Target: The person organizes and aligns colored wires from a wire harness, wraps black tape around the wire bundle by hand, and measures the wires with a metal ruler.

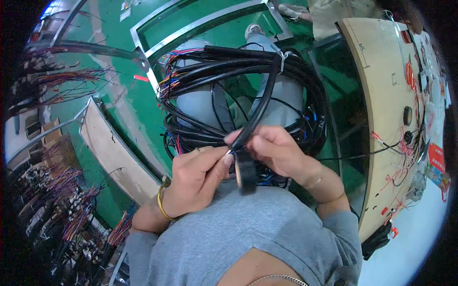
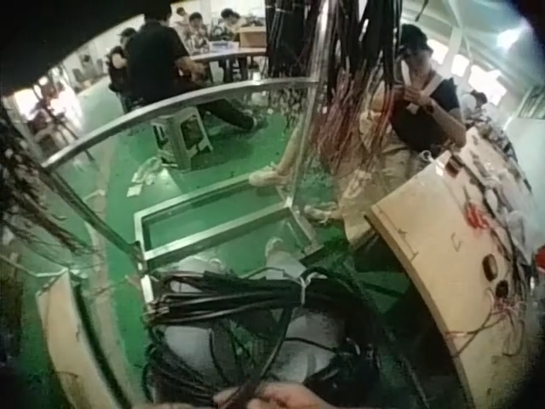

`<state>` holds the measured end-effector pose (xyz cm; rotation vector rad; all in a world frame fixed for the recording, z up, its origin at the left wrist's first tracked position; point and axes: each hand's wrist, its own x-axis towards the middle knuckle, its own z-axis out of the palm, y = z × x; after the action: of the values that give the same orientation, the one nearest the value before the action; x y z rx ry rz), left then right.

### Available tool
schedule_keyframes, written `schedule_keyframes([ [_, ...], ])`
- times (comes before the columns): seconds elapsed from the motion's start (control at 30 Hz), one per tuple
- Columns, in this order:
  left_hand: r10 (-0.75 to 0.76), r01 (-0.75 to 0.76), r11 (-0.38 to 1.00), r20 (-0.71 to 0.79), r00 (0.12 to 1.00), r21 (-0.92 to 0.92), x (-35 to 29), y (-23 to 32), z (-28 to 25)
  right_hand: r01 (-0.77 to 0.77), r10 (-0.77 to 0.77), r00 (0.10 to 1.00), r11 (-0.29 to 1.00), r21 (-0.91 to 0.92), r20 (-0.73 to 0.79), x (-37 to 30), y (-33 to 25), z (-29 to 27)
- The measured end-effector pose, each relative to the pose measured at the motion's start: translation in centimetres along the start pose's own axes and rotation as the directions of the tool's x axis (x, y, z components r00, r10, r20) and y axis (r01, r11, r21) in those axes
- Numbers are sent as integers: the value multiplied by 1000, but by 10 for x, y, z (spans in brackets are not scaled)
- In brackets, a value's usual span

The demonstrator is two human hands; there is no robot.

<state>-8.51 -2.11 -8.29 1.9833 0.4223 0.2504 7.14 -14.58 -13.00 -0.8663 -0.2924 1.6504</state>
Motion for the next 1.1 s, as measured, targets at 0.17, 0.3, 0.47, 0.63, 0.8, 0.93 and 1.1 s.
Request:
schedule_keyframes([
  [0.17, 156, -153, 975, -5, 988, 163, 1, 1, 3, -153, 141, 985, 979, -135, -96, -21, -14, 10],
  [0.3, 131, -116, 982, -96, 987, 151, 1, 1, 5, 63, -134, 990, 715, -696, -48, -26, -5, 14],
  [0.47, 200, -156, 933, -107, 974, 325, -1, 1, 6, 128, -168, 985, 566, -815, 38, -33, -5, 22],
  [0.63, 394, -381, 847, 42, 918, 370, 1, -3, 3, 109, -72, 985, 962, -249, 154, -46, -15, 33],
  [0.8, 321, -328, 926, 69, 945, 186, 0, -4, 3, 232, -198, 971, 917, -324, 135, -30, -16, 14],
  [0.93, 205, -207, 977, 51, 977, 43, 1, -5, 5, -360, 275, 927, 842, -402, -255, -13, -6, 10],
  [1.1, 331, -328, 926, 14, 943, 186, 0, -7, 6, 111, -35, 940, 972, 209, -340, 16, 23, 35],
])
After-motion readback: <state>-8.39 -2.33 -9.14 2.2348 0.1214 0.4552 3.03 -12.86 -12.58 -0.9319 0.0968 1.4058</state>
